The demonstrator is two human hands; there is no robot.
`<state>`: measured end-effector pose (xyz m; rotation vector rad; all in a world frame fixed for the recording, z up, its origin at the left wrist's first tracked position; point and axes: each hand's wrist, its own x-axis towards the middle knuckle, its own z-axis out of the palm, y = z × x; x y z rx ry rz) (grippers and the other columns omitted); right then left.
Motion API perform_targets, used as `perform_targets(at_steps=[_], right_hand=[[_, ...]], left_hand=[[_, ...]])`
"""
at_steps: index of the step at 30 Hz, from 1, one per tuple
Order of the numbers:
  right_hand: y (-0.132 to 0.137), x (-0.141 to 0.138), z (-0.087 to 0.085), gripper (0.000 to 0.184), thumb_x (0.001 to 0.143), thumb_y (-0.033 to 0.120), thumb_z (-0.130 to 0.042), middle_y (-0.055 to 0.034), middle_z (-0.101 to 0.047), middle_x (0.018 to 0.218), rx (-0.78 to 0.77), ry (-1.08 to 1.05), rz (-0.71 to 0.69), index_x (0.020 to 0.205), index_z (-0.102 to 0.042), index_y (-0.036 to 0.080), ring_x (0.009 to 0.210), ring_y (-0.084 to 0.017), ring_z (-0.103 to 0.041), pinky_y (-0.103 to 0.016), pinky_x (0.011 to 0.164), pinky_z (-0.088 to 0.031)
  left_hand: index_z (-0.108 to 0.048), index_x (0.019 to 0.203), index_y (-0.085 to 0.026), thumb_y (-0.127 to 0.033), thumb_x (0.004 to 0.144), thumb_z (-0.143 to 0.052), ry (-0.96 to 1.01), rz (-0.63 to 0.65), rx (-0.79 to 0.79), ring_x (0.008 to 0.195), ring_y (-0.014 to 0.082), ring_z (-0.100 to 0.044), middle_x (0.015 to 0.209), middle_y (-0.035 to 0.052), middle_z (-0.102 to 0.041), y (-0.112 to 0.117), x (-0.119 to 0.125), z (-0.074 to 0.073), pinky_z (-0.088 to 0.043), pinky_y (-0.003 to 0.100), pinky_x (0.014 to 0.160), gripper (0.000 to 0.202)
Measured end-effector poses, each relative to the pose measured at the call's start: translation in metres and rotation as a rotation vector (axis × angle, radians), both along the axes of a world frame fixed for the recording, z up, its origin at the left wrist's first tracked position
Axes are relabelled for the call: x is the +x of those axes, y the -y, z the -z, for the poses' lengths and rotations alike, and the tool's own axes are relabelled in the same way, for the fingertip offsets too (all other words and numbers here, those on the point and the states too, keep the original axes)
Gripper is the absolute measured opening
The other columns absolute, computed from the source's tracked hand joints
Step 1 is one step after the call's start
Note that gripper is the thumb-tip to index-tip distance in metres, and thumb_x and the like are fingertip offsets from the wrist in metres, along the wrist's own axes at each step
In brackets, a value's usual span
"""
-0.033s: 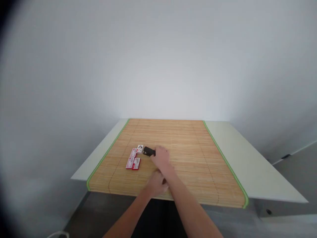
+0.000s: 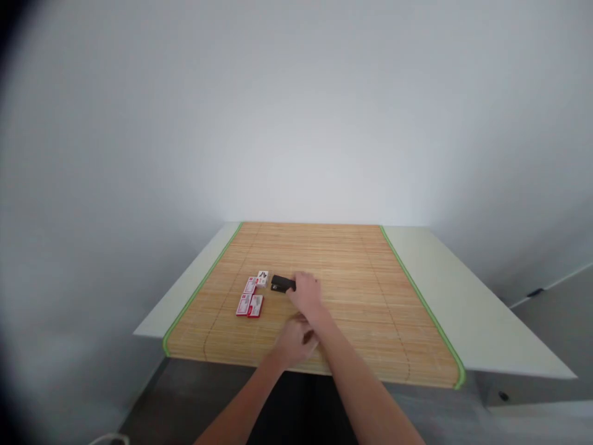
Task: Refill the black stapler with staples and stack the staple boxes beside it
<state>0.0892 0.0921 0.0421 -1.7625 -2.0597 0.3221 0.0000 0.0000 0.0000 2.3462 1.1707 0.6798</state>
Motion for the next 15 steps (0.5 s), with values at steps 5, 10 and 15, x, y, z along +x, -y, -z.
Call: perform_targets(at_steps=[5, 10, 15], right_hand=[[-0.005, 0.060, -0.002, 0.030, 0.087, 0.028, -0.067, -0.0051, -0.074, 0.115, -0.016, 0.018, -0.058, 0.117, -0.070, 0.026, 0.112, -0.025, -0.062, -0.036, 0.097, -0.039], [-0.005, 0.086, 0.003, 0.035, 0.087, 0.029, -0.067, -0.0022, -0.074, 0.121, -0.045, 0.038, -0.099, 0.122, -0.070, 0.030, 0.115, -0.024, -0.063, -0.034, 0.098, -0.042], [-0.007, 0.087, 0.007, 0.036, 0.089, 0.027, -0.063, -0.0033, -0.073, 0.123, -0.046, 0.049, -0.115, 0.125, -0.070, 0.029, 0.116, -0.024, -0.064, -0.034, 0.098, -0.044]], left_hand=[[-0.073, 0.095, -0.025, -0.018, 0.095, -0.051, 0.139, -0.286, 0.100, 0.106, 0.0247, -0.061, 0.104, 0.0069, -0.068, 0.010, 0.003, -0.009, -0.050, 0.044, 0.097, 0.022], [-0.066, 0.126, -0.024, -0.021, 0.097, -0.049, 0.058, -0.621, 0.163, 0.126, 0.0298, -0.052, 0.133, 0.0106, -0.061, 0.007, 0.011, -0.009, -0.042, 0.052, 0.109, 0.033], [-0.057, 0.144, -0.027, -0.026, 0.100, -0.045, -0.077, -0.687, 0.165, 0.146, 0.0330, -0.035, 0.154, 0.0089, -0.049, 0.002, 0.016, -0.006, -0.023, 0.061, 0.122, 0.045]])
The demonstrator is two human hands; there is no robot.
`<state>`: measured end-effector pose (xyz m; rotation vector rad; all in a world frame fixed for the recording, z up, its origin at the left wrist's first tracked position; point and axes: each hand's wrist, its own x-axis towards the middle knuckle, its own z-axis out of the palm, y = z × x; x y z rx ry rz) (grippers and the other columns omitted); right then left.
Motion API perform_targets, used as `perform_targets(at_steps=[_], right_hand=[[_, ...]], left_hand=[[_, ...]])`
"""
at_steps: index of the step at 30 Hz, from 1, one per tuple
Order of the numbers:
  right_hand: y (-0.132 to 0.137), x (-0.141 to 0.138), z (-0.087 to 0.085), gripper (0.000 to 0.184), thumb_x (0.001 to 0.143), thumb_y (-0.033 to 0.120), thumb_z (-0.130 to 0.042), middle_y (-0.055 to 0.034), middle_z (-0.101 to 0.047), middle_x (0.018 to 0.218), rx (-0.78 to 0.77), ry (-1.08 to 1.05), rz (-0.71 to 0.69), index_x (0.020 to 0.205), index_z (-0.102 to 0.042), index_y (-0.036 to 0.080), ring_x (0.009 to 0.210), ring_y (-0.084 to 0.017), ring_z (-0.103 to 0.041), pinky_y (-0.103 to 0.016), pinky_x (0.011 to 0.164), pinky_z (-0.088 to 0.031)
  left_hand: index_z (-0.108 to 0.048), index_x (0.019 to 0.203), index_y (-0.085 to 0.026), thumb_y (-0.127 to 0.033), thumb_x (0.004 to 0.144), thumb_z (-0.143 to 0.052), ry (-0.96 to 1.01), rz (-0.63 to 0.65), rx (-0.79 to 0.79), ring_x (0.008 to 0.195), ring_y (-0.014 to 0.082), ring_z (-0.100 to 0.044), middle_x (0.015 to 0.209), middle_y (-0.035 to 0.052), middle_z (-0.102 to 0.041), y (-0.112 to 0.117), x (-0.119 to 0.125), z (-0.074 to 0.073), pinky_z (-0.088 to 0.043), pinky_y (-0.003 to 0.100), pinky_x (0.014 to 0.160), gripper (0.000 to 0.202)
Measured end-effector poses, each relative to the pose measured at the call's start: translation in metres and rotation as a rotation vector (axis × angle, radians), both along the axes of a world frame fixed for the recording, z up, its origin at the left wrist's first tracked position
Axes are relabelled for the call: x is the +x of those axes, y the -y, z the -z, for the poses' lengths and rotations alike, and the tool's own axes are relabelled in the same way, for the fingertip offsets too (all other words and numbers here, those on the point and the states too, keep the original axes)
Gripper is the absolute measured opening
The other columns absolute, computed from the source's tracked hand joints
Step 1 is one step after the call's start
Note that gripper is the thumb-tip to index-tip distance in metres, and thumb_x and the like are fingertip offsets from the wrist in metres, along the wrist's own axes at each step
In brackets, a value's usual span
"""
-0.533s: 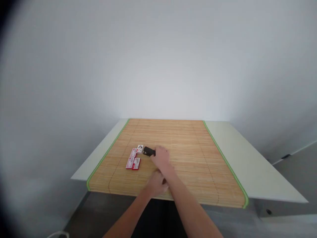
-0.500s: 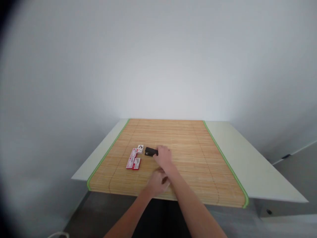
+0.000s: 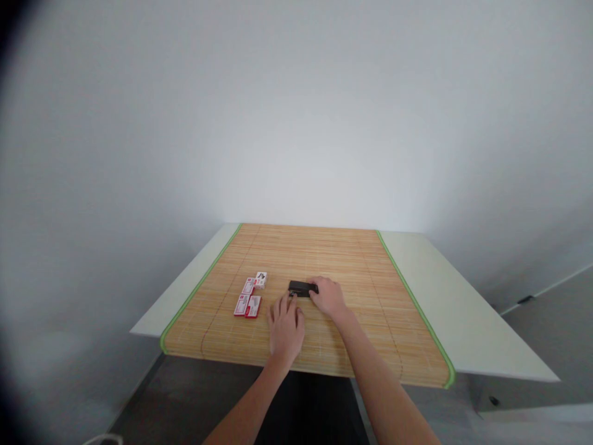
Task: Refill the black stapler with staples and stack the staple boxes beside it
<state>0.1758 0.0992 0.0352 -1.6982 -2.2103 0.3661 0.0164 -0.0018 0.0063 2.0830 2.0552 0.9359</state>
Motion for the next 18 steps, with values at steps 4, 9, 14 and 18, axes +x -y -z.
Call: perform_targets(at_steps=[4, 9, 14, 18], right_hand=[[0.001, -0.001, 0.000, 0.037, 0.090, 0.026, -0.063, -0.0039, -0.072, 0.126, 0.012, 0.015, -0.005, 0.126, -0.069, 0.029, 0.117, -0.024, -0.064, -0.035, 0.100, -0.044], [0.002, -0.003, -0.007, 0.036, 0.089, 0.026, -0.065, -0.0059, -0.073, 0.122, 0.022, 0.053, -0.011, 0.124, -0.069, 0.028, 0.116, -0.027, -0.062, -0.039, 0.101, -0.043], [-0.008, -0.025, -0.020, 0.042, 0.086, 0.032, -0.072, -0.0046, -0.072, 0.124, 0.011, 0.062, -0.151, 0.127, -0.067, 0.029, 0.118, -0.026, -0.060, -0.038, 0.103, -0.039], [-0.025, -0.045, -0.034, 0.025, 0.085, 0.032, -0.075, -0.0058, -0.074, 0.113, -0.019, 0.076, -0.288, 0.109, -0.074, 0.027, 0.113, -0.027, -0.060, -0.038, 0.099, -0.039]], left_hand=[[-0.051, 0.150, -0.028, -0.030, 0.102, -0.042, -0.046, 0.015, -0.034, 0.151, 0.0332, -0.029, 0.159, 0.0077, -0.046, -0.004, 0.002, 0.005, -0.018, 0.064, 0.124, 0.049], [-0.046, 0.153, -0.030, -0.032, 0.103, -0.040, -0.090, 0.020, -0.036, 0.151, 0.0341, -0.030, 0.161, 0.0073, -0.042, -0.007, 0.002, 0.009, -0.018, 0.065, 0.123, 0.051], [-0.046, 0.153, -0.032, -0.033, 0.104, -0.039, -0.146, 0.006, -0.052, 0.152, 0.0343, -0.028, 0.164, 0.0059, -0.037, -0.007, 0.003, 0.011, -0.016, 0.067, 0.123, 0.050], [-0.049, 0.151, -0.033, -0.036, 0.104, -0.039, -0.159, 0.001, -0.083, 0.153, 0.0349, -0.027, 0.165, 0.0053, -0.037, -0.006, 0.003, 0.010, -0.017, 0.066, 0.122, 0.049]])
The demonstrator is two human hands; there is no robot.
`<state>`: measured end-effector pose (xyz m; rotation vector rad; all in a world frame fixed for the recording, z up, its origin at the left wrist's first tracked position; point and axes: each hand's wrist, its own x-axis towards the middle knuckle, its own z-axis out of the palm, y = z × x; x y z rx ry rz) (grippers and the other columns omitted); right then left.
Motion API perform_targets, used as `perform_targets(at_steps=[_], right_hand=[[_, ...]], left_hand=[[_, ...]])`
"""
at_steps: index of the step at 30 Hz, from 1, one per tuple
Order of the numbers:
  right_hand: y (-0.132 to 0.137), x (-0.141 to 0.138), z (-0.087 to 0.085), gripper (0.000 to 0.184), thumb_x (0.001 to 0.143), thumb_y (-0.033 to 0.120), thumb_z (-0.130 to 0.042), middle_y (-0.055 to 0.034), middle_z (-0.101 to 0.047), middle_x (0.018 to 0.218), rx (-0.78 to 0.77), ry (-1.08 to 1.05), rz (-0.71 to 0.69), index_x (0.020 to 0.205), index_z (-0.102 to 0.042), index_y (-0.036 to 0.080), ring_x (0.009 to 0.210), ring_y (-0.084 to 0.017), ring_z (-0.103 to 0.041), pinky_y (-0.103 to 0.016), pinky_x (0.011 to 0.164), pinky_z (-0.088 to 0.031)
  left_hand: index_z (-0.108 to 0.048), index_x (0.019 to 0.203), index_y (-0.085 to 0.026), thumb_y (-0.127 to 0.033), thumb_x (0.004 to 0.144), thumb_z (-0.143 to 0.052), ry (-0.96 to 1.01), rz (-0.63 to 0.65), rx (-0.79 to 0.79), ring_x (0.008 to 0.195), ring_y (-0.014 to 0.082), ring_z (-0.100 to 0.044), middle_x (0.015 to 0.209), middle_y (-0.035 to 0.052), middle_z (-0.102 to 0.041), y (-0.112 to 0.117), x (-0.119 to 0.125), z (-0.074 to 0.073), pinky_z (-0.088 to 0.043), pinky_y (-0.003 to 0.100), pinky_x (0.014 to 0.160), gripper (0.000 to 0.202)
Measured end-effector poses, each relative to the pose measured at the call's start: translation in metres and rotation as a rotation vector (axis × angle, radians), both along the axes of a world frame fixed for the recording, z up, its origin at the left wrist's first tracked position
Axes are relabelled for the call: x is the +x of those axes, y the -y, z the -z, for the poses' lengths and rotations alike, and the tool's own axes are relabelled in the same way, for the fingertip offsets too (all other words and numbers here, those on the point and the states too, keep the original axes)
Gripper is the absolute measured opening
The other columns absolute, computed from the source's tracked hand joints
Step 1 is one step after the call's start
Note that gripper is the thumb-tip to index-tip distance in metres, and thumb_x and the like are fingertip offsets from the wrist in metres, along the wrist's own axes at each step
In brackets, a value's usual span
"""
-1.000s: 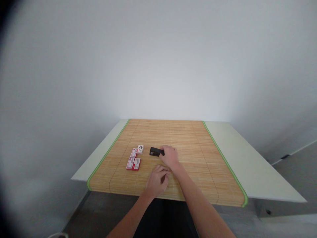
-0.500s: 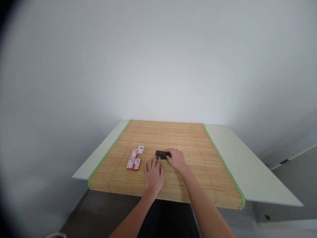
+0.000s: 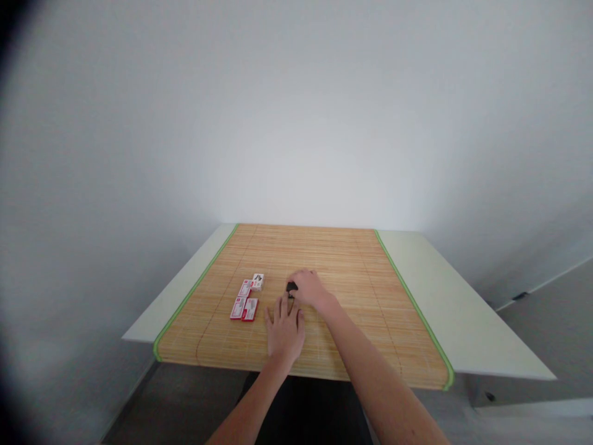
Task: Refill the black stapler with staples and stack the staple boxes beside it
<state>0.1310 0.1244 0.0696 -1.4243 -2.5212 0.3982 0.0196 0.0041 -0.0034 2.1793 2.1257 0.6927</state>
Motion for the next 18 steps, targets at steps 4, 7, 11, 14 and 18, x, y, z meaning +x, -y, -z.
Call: perform_targets(at_steps=[4, 7, 11, 14, 18], right_hand=[[-0.013, 0.008, -0.019, 0.018, 0.080, 0.028, -0.078, -0.0054, -0.074, 0.102, -0.047, -0.014, -0.086, 0.097, -0.074, 0.023, 0.101, -0.024, -0.064, -0.032, 0.087, -0.043], [-0.011, 0.035, -0.031, 0.023, 0.085, 0.026, -0.073, -0.0045, -0.074, 0.101, -0.075, -0.069, -0.090, 0.107, -0.070, 0.022, 0.089, -0.019, -0.066, -0.028, 0.076, -0.046], [0.006, 0.083, -0.033, 0.029, 0.090, 0.027, -0.065, -0.0053, -0.072, 0.105, -0.132, -0.277, -0.013, 0.118, -0.062, 0.022, 0.083, -0.017, -0.067, -0.027, 0.072, -0.051], [0.019, 0.118, -0.019, 0.030, 0.088, 0.033, -0.067, -0.0063, -0.071, 0.112, -0.172, -0.500, 0.070, 0.116, -0.062, 0.023, 0.091, -0.019, -0.068, -0.031, 0.077, -0.055], [0.031, 0.153, 0.014, 0.036, 0.083, 0.044, -0.070, -0.0082, -0.072, 0.110, -0.195, -0.627, 0.262, 0.112, -0.065, 0.022, 0.096, -0.023, -0.068, -0.037, 0.081, -0.057]], left_hand=[[-0.039, 0.157, -0.036, -0.038, 0.102, -0.042, -0.001, 0.002, -0.008, 0.153, 0.0353, -0.025, 0.164, 0.0044, -0.038, 0.000, -0.001, -0.003, -0.018, 0.068, 0.122, 0.055], [-0.035, 0.159, -0.035, -0.039, 0.101, -0.044, -0.005, 0.010, -0.011, 0.153, 0.0348, -0.025, 0.165, 0.0046, -0.036, 0.000, -0.002, -0.004, -0.019, 0.067, 0.122, 0.058], [-0.034, 0.159, -0.033, -0.040, 0.101, -0.045, -0.005, 0.025, -0.004, 0.152, 0.0341, -0.026, 0.166, 0.0047, -0.034, 0.000, -0.004, -0.003, -0.020, 0.065, 0.122, 0.060], [-0.036, 0.158, -0.034, -0.040, 0.100, -0.046, 0.006, 0.024, -0.005, 0.153, 0.0351, -0.025, 0.166, 0.0042, -0.033, 0.000, -0.004, -0.004, -0.018, 0.067, 0.122, 0.059], [-0.040, 0.157, -0.034, -0.036, 0.099, -0.049, 0.052, 0.035, -0.003, 0.153, 0.0372, -0.024, 0.165, 0.0048, -0.035, 0.000, -0.002, -0.006, -0.016, 0.069, 0.122, 0.058]])
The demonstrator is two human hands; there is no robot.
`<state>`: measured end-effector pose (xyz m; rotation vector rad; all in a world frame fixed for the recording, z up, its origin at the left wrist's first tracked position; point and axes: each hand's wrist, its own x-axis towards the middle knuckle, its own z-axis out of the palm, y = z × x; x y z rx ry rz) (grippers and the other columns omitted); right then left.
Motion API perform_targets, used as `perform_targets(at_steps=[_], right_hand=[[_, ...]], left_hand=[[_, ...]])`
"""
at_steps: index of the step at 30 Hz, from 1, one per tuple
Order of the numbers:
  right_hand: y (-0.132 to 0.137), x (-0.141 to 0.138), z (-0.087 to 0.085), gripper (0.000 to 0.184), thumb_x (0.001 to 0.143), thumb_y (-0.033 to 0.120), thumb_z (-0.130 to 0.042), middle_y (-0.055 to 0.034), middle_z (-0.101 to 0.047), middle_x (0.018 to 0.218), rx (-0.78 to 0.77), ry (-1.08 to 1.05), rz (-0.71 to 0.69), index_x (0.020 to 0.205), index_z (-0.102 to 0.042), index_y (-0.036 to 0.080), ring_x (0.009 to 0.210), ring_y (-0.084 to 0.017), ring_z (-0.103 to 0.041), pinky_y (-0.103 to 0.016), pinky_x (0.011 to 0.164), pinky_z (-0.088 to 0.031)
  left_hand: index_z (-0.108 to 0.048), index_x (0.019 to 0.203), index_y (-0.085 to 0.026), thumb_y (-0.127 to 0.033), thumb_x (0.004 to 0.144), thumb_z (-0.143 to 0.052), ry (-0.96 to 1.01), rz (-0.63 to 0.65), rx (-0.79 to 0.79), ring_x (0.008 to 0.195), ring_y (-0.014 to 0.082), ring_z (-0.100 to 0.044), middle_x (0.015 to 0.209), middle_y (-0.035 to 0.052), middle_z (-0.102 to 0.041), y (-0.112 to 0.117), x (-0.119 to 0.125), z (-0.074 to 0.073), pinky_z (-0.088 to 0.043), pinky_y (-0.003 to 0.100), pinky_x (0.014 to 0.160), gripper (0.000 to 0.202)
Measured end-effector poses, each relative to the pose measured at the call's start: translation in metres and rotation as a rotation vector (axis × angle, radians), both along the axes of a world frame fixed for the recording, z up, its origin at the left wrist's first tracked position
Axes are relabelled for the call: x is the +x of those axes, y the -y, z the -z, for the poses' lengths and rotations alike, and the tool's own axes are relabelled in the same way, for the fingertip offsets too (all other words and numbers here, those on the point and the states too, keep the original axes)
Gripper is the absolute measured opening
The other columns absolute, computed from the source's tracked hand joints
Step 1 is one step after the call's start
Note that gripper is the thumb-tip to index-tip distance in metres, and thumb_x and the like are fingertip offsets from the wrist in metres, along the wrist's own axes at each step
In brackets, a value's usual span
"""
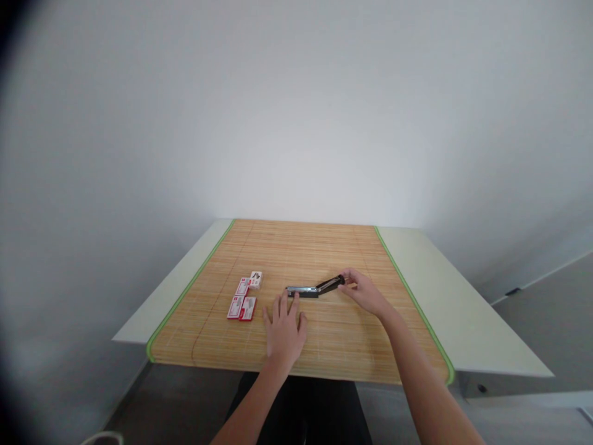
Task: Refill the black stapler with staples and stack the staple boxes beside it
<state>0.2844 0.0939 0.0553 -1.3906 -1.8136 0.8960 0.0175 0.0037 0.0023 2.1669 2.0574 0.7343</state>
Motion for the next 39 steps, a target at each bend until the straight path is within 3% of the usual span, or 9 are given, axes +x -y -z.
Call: perform_targets(at_steps=[7, 12, 18, 21, 24, 29, 31, 34, 39], right_hand=[[0.011, 0.011, 0.058, 0.051, 0.075, 0.052, -0.078, -0.0089, -0.077, 0.101, -0.045, -0.215, 0.178, 0.114, -0.070, 0.020, 0.091, -0.026, -0.071, -0.044, 0.087, -0.057], [0.026, 0.004, 0.079, 0.059, 0.079, 0.052, -0.075, -0.0109, -0.075, 0.118, 0.001, -0.309, 0.265, 0.130, -0.063, 0.024, 0.102, -0.027, -0.072, -0.049, 0.096, -0.056], [0.078, -0.019, 0.098, 0.062, 0.092, 0.052, -0.060, -0.0128, -0.070, 0.127, 0.146, -0.191, 0.448, 0.146, -0.048, 0.024, 0.117, -0.027, -0.067, -0.052, 0.107, -0.050], [0.100, -0.034, 0.100, 0.057, 0.094, 0.049, -0.056, -0.0121, -0.068, 0.129, 0.244, -0.010, 0.463, 0.146, -0.050, 0.025, 0.122, -0.029, -0.063, -0.055, 0.110, -0.046], [0.109, -0.045, 0.094, 0.048, 0.097, 0.045, -0.051, -0.0122, -0.068, 0.128, 0.311, 0.114, 0.486, 0.140, -0.055, 0.024, 0.121, -0.030, -0.062, -0.055, 0.109, -0.046], [0.111, -0.053, 0.082, 0.040, 0.098, 0.040, -0.047, -0.0119, -0.068, 0.126, 0.341, 0.215, 0.474, 0.131, -0.061, 0.024, 0.119, -0.030, -0.060, -0.053, 0.108, -0.045], [0.112, -0.055, 0.079, 0.039, 0.098, 0.039, -0.047, -0.0122, -0.068, 0.125, 0.346, 0.237, 0.463, 0.130, -0.062, 0.024, 0.117, -0.031, -0.060, -0.053, 0.107, -0.045], [0.113, -0.055, 0.079, 0.039, 0.097, 0.039, -0.046, -0.0121, -0.068, 0.124, 0.347, 0.248, 0.466, 0.128, -0.063, 0.024, 0.115, -0.030, -0.060, -0.052, 0.105, -0.046], [0.113, -0.055, 0.079, 0.038, 0.097, 0.039, -0.045, -0.0123, -0.068, 0.123, 0.352, 0.252, 0.462, 0.127, -0.062, 0.024, 0.115, -0.030, -0.060, -0.052, 0.105, -0.046]], left_hand=[[-0.044, 0.154, -0.034, -0.032, 0.097, -0.052, 0.081, 0.006, -0.005, 0.152, 0.0386, -0.025, 0.164, 0.0055, -0.037, 0.000, 0.001, -0.002, -0.015, 0.071, 0.122, 0.058], [-0.048, 0.152, -0.033, -0.030, 0.096, -0.052, 0.074, 0.007, 0.007, 0.154, 0.0348, -0.024, 0.166, 0.0038, -0.034, 0.000, 0.000, 0.001, -0.016, 0.065, 0.125, 0.056], [-0.055, 0.146, -0.029, -0.025, 0.096, -0.050, 0.139, 0.037, 0.025, 0.153, 0.0302, -0.027, 0.165, 0.0033, -0.035, 0.002, -0.003, 0.002, -0.024, 0.056, 0.126, 0.050], [-0.059, 0.141, -0.027, -0.022, 0.098, -0.047, 0.193, 0.042, 0.041, 0.146, 0.0269, -0.039, 0.161, 0.0044, -0.041, 0.009, -0.010, 0.001, -0.033, 0.048, 0.123, 0.045], [-0.059, 0.139, -0.028, -0.021, 0.098, -0.047, 0.176, -0.013, 0.088, 0.140, 0.0279, -0.044, 0.153, 0.0056, -0.049, 0.021, -0.031, -0.001, -0.036, 0.048, 0.118, 0.044], [-0.059, 0.138, -0.022, -0.032, 0.097, -0.054, 0.080, -0.373, 0.160, 0.123, 0.0359, -0.050, 0.137, 0.0158, -0.055, 0.032, -0.081, -0.004, -0.042, 0.055, 0.102, 0.042], [-0.061, 0.134, -0.019, -0.036, 0.097, -0.055, 0.038, -0.447, 0.152, 0.117, 0.0359, -0.052, 0.131, 0.0171, -0.056, 0.031, -0.093, -0.003, -0.043, 0.054, 0.097, 0.041], [-0.064, 0.130, -0.021, -0.036, 0.098, -0.054, 0.015, -0.436, 0.134, 0.113, 0.0342, -0.053, 0.128, 0.0160, -0.057, 0.031, -0.097, 0.000, -0.044, 0.052, 0.094, 0.037], [-0.070, 0.119, -0.025, -0.028, 0.099, -0.051, 0.051, -0.320, 0.136, 0.118, 0.0331, -0.053, 0.132, 0.0131, -0.057, 0.036, -0.083, 0.004, -0.044, 0.049, 0.096, 0.027]])
